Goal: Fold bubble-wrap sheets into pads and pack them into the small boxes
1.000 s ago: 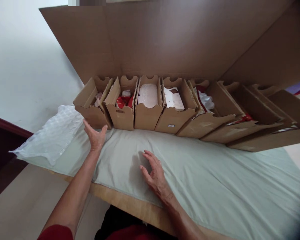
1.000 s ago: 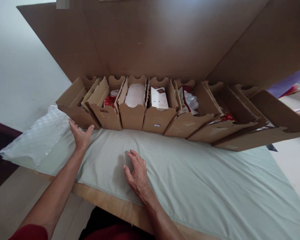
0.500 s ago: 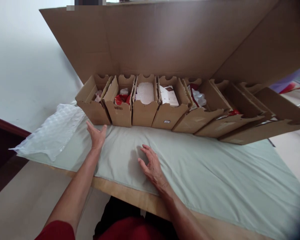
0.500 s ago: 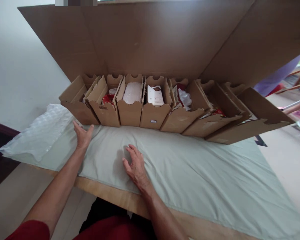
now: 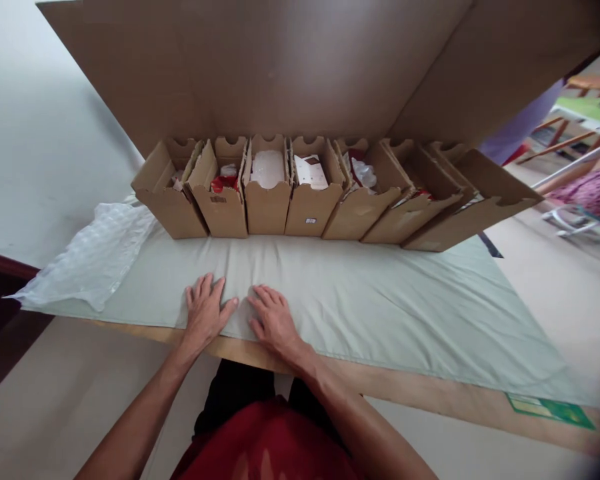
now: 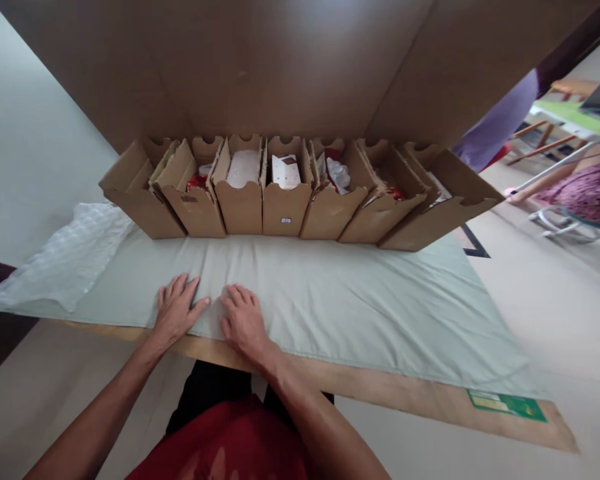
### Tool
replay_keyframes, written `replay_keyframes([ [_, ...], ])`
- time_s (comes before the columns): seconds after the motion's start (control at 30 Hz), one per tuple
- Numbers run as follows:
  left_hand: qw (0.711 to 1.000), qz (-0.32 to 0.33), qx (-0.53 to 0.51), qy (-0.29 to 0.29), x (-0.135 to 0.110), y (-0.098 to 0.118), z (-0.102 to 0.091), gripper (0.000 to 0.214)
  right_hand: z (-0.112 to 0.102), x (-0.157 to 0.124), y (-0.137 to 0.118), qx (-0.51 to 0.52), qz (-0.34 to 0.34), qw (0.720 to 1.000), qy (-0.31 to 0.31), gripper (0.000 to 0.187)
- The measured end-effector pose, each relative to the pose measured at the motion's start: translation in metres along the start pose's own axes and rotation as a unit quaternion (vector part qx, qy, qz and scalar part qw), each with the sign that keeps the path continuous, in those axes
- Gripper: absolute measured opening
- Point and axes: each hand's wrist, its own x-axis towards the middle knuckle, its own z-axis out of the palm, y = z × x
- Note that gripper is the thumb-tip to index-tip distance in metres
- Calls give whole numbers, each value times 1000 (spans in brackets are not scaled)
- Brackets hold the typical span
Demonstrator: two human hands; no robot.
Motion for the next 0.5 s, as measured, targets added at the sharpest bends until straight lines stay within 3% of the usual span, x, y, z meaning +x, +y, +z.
replay_keyframes([
  [0.13,997,59,-54,17,34,22,3,58,7,-20,-23,9,-26,999,-18,48],
  [0.27,992,117,-38,-37,55,53,11,56,5,-32,-29,56,-30,998,6,39],
  [0.4,989,139,-12,-52,51,57,17,58,-8,-43,-7,178,3,983,33,27],
  [0.5,988,146,-11,-48,47,52,17,60,-30,-47,27,141,80,978,133,29],
])
